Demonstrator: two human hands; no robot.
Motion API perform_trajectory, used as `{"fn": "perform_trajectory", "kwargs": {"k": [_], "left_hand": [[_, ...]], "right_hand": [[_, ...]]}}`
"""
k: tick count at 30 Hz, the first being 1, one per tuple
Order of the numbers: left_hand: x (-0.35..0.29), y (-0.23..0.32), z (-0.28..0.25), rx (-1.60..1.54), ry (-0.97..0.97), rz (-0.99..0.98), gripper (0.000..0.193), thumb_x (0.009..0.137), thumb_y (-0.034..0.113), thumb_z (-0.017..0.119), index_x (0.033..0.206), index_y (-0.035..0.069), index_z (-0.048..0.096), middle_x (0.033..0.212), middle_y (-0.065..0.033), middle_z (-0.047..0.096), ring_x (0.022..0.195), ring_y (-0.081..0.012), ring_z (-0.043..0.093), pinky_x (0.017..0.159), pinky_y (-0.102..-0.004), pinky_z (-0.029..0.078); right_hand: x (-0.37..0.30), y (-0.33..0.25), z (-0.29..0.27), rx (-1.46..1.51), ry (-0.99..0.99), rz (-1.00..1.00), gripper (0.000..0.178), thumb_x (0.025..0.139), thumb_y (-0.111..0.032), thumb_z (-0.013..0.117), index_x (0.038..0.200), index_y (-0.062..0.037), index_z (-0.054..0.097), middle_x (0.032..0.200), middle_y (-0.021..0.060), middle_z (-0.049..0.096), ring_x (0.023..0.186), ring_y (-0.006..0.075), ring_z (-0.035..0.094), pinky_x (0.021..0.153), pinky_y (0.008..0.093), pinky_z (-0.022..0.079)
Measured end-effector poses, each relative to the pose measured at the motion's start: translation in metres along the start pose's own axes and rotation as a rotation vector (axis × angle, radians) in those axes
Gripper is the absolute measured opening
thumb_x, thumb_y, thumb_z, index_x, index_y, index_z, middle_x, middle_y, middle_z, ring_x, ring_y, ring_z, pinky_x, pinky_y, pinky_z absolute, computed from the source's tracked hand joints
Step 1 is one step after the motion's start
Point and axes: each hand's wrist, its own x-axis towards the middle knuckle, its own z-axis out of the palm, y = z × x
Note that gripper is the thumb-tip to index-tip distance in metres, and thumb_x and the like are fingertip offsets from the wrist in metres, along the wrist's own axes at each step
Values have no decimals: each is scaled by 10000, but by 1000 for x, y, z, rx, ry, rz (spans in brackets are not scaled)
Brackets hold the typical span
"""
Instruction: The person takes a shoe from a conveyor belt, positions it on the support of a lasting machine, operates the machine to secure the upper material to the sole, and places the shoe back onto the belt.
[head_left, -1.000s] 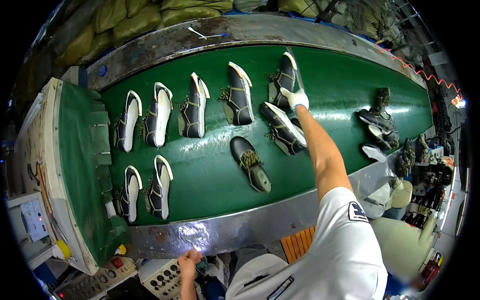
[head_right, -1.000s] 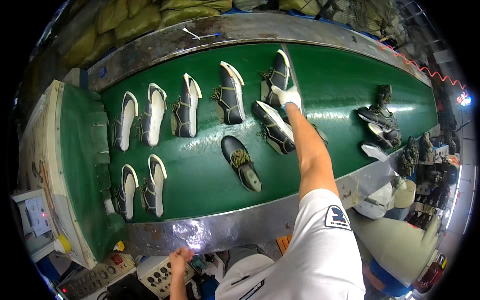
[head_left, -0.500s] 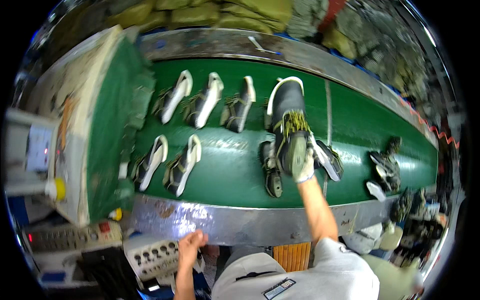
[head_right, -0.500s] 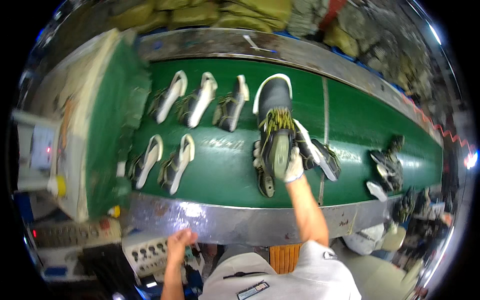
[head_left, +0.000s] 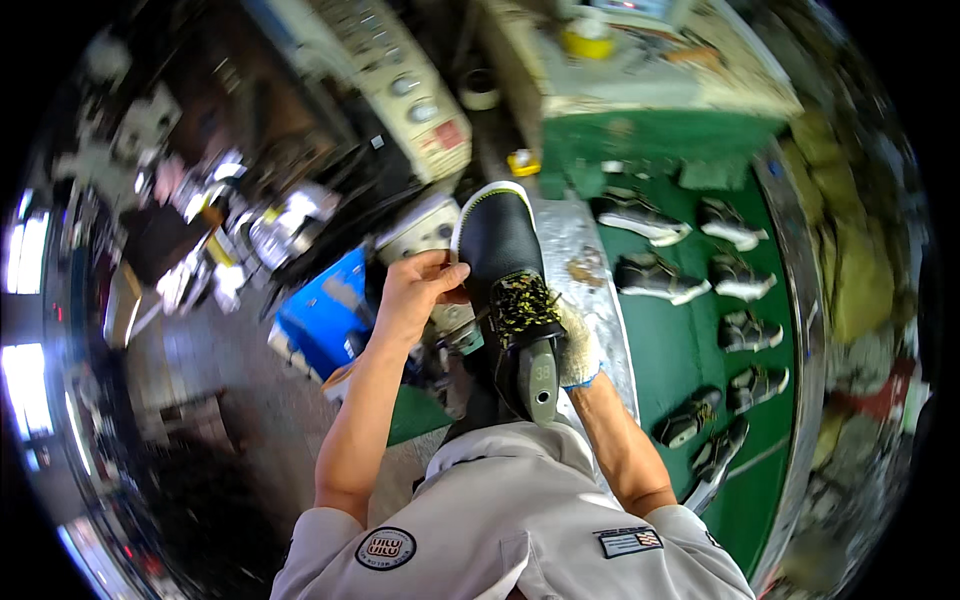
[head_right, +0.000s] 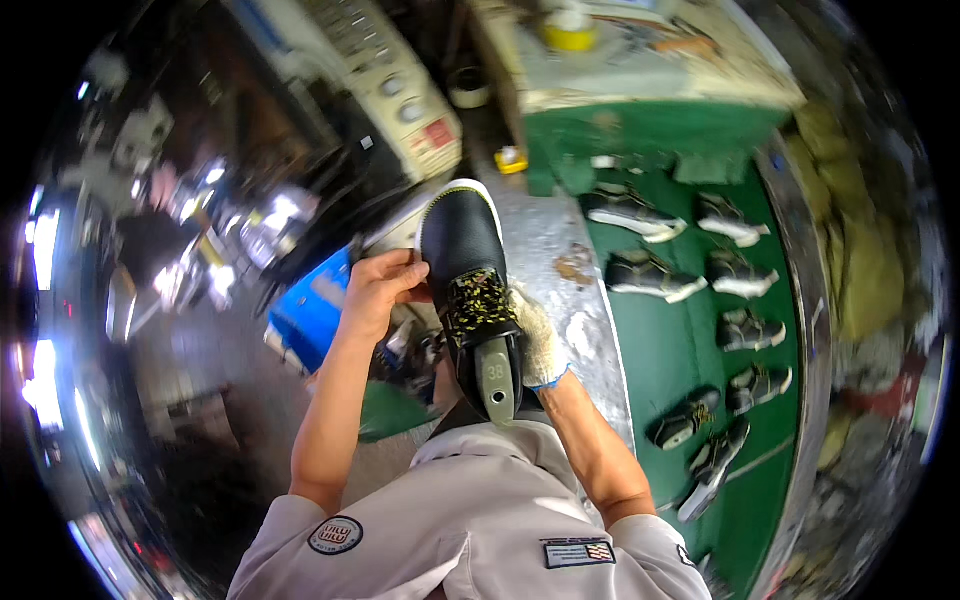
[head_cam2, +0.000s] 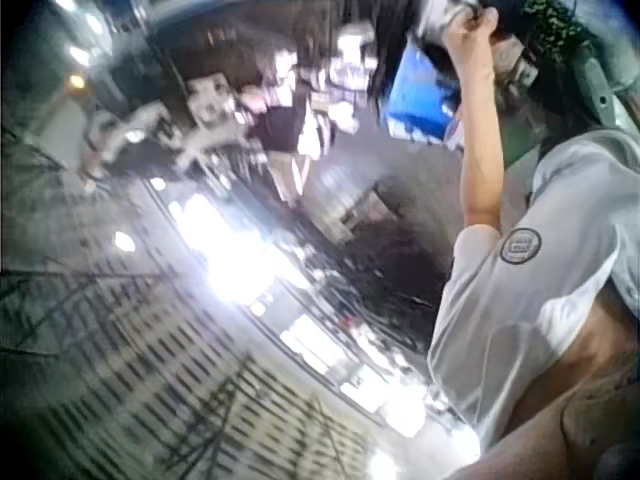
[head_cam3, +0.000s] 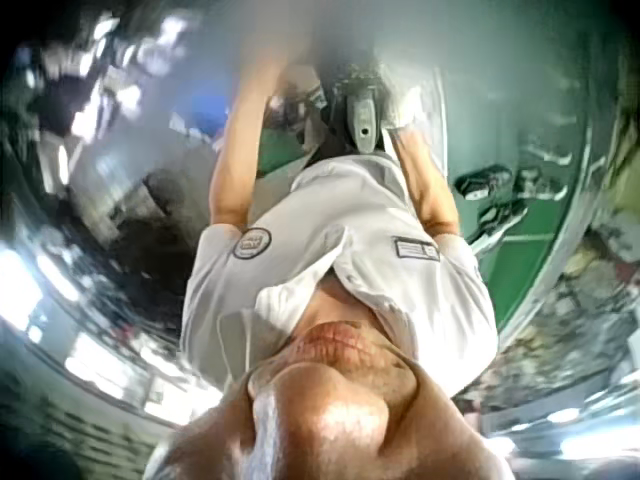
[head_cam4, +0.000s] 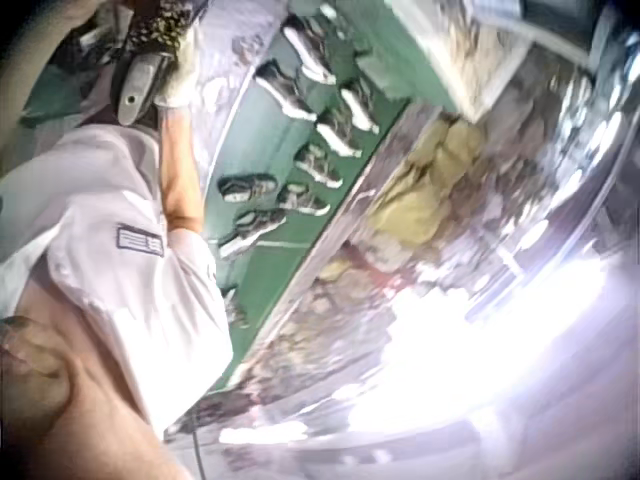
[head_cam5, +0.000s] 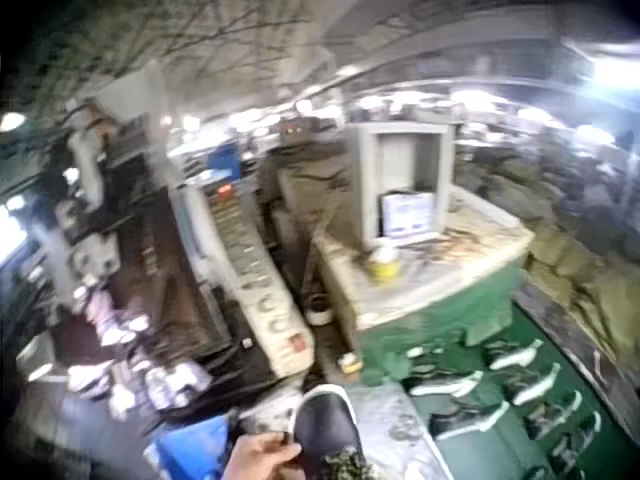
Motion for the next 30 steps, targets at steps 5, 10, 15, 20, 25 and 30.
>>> {"fn": "perform_trajectory", "kwargs": {"k": [5, 10, 15, 20, 25, 30], "left_hand": [[-71, -26, -105, -232, 519, 44, 376, 907, 24, 712, 1253, -95, 626, 986, -117, 721, 796, -161, 701, 715, -301, 610], [-100, -28, -175, -390, 749, 190, 488, 876, 10, 735, 1325, -88, 570, 1182, -193, 673, 954, -229, 696, 807, -318, 606], [-100, -31, -224, -369, 884, 333, 532, 862, 42, 759, 1343, -79, 566, 1227, -207, 654, 992, -243, 692, 858, -329, 588], [-83, -34, -248, -365, 962, 377, 506, 884, 70, 746, 1346, -56, 583, 1206, -157, 675, 954, -182, 674, 816, -277, 553], [-49, -70, -247, -655, 769, 160, 437, 1037, 433, 540, 1154, 40, 691, 1011, -47, 715, 851, -122, 648, 777, -295, 521], [-46, -75, -246, -738, 666, 77, 553, 1053, 531, 454, 1170, 42, 683, 1031, -51, 718, 856, -136, 657, 793, -304, 524]], "right_hand": [[65, 78, 76, -355, -130, 172, 541, 1025, -280, 592, 1467, 4, 467, 1311, 84, 637, 1138, 155, 627, 979, 300, 511], [124, 153, 121, -286, -192, 293, 497, 1051, -317, 552, 1429, 4, 516, 1294, 75, 649, 1124, 135, 633, 971, 295, 518], [174, 195, 165, -203, -215, 349, 526, 1030, -290, 602, 1453, 2, 486, 1224, 44, 661, 1022, 116, 641, 904, 262, 529], [194, 214, 207, -340, -146, 205, 545, 1001, -277, 649, 1440, 13, 506, 1249, 68, 660, 1080, 131, 629, 949, 277, 503], [218, 238, 198, -587, -53, 53, 375, 977, -231, 695, 1258, 15, 658, 1123, 50, 710, 1002, 104, 639, 884, 250, 508], [220, 240, 196, -612, -72, -10, 364, 990, -234, 676, 1243, 28, 669, 1118, 67, 717, 976, 114, 645, 879, 266, 515]]}}
